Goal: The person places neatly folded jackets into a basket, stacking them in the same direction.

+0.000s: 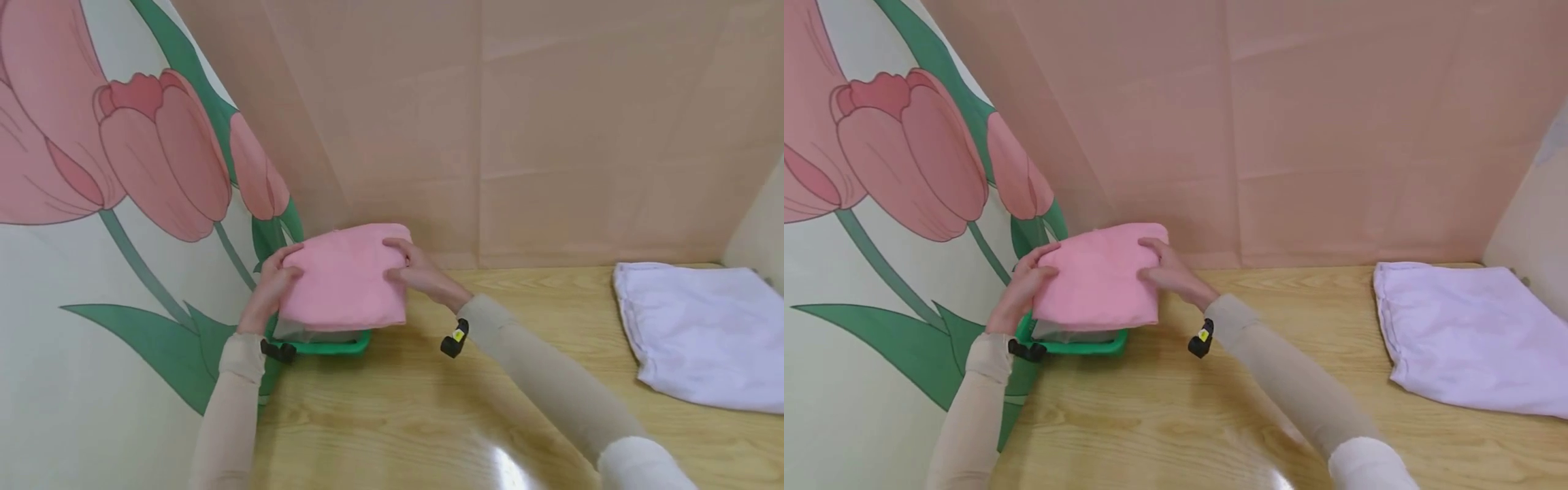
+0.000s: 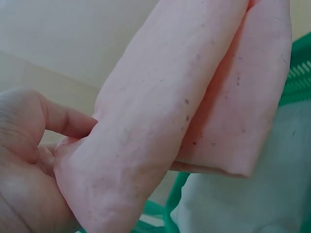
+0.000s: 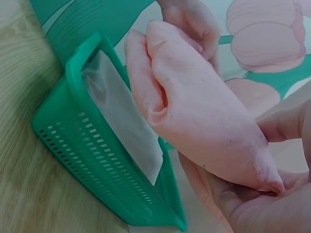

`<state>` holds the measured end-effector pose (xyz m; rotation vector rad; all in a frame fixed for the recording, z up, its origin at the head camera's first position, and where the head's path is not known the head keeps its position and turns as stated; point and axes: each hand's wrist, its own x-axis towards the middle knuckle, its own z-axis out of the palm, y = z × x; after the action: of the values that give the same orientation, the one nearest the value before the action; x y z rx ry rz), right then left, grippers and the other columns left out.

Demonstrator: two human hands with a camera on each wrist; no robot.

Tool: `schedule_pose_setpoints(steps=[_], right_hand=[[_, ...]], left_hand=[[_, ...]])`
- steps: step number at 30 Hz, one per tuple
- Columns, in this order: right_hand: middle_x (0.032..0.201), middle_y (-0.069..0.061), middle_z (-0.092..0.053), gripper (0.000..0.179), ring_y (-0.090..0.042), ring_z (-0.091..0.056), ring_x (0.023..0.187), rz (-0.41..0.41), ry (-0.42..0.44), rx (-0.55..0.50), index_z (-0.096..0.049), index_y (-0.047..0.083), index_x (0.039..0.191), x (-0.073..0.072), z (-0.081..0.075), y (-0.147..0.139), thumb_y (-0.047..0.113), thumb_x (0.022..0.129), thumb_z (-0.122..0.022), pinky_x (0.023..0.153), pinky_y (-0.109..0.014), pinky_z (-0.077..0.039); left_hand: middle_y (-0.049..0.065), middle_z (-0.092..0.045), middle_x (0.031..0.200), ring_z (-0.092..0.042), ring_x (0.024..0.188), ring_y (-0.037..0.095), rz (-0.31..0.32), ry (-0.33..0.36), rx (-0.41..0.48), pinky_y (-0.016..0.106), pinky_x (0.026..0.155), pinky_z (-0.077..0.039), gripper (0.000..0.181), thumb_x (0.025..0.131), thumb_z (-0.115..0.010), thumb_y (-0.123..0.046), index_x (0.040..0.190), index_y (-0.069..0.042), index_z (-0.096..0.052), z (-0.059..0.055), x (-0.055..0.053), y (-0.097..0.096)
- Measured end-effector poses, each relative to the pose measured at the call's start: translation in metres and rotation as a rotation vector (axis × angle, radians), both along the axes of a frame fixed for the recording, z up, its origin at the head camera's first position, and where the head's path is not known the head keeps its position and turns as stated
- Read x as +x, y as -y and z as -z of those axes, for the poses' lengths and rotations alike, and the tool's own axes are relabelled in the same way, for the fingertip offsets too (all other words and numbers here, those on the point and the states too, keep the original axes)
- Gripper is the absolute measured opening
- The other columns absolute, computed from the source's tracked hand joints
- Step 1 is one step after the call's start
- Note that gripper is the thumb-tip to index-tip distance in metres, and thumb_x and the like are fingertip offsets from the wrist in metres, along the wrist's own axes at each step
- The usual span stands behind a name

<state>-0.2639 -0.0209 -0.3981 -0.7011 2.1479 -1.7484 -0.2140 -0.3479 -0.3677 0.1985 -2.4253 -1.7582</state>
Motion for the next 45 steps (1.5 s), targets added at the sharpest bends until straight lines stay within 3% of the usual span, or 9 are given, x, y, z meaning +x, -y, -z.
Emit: schedule_pose_setpoints(steps=[9, 18, 24, 29, 33, 45], right_hand=[[0.173, -0.014, -0.032, 0.074, -0.035, -0.035, 0.156, -0.005, 0.029, -0.008, -0.042, 0.019, 0.163, -0.006, 0.007, 0.027, 0.014, 0.095, -0.071, 0.125, -0.058, -0.034], [0.171, -0.016, -0.033, 0.073, -0.033, -0.040, 0.152, 0.024, 0.053, -0.062, -0.042, 0.013, 0.162, -0.004, 0.017, 0.055, 0.010, 0.095, -0.070, 0.123, -0.053, -0.038], [0.167, -0.018, -0.037, 0.074, -0.032, -0.051, 0.133, 0.032, 0.073, -0.090, -0.039, 0.012, 0.164, 0.004, 0.023, 0.075, 0.003, 0.095, -0.066, 0.108, -0.045, -0.047], [0.169, -0.019, -0.036, 0.074, -0.035, -0.046, 0.147, 0.038, 0.034, -0.066, -0.035, 0.006, 0.165, 0.008, 0.032, 0.088, 0.000, 0.097, -0.064, 0.120, -0.049, -0.043], [0.171, -0.019, -0.035, 0.074, -0.034, -0.033, 0.158, 0.069, 0.018, -0.048, -0.034, 0.004, 0.165, 0.009, 0.039, 0.094, 0.000, 0.097, -0.064, 0.127, -0.052, -0.032], [0.172, -0.018, -0.033, 0.074, -0.033, -0.032, 0.159, 0.100, 0.009, 0.044, -0.031, 0.004, 0.166, 0.011, 0.056, 0.106, 0.001, 0.099, -0.062, 0.127, -0.051, -0.033]], left_hand=[[0.017, -0.035, 0.171, -0.033, 0.150, 0.034, -0.001, 0.054, -0.051, 0.050, 0.126, -0.028, 0.061, 0.101, -0.051, 0.004, 0.160, -0.007, -0.047, -0.002, -0.006, 0.024], [0.020, -0.037, 0.170, -0.036, 0.144, 0.037, -0.001, 0.055, -0.121, 0.049, 0.119, -0.031, 0.062, 0.100, -0.048, 0.005, 0.161, -0.005, -0.045, 0.001, -0.006, 0.050], [0.020, -0.037, 0.170, -0.034, 0.145, 0.038, 0.003, 0.063, -0.151, 0.051, 0.120, -0.028, 0.062, 0.100, -0.046, 0.006, 0.161, -0.003, -0.043, 0.002, -0.005, 0.062], [0.021, -0.036, 0.170, -0.034, 0.145, 0.039, 0.004, 0.064, -0.193, 0.053, 0.120, -0.028, 0.062, 0.101, -0.044, 0.005, 0.162, -0.004, -0.043, 0.004, -0.005, 0.068], [0.022, -0.035, 0.170, -0.033, 0.147, 0.037, 0.014, 0.059, -0.206, 0.052, 0.123, -0.026, 0.060, 0.102, -0.043, 0.005, 0.162, -0.003, -0.043, 0.010, -0.008, 0.072], [0.020, -0.037, 0.170, -0.034, 0.144, 0.032, -0.013, 0.060, -0.234, 0.041, 0.112, -0.029, 0.063, 0.098, -0.040, 0.006, 0.161, -0.001, -0.043, 0.037, -0.014, 0.073]])
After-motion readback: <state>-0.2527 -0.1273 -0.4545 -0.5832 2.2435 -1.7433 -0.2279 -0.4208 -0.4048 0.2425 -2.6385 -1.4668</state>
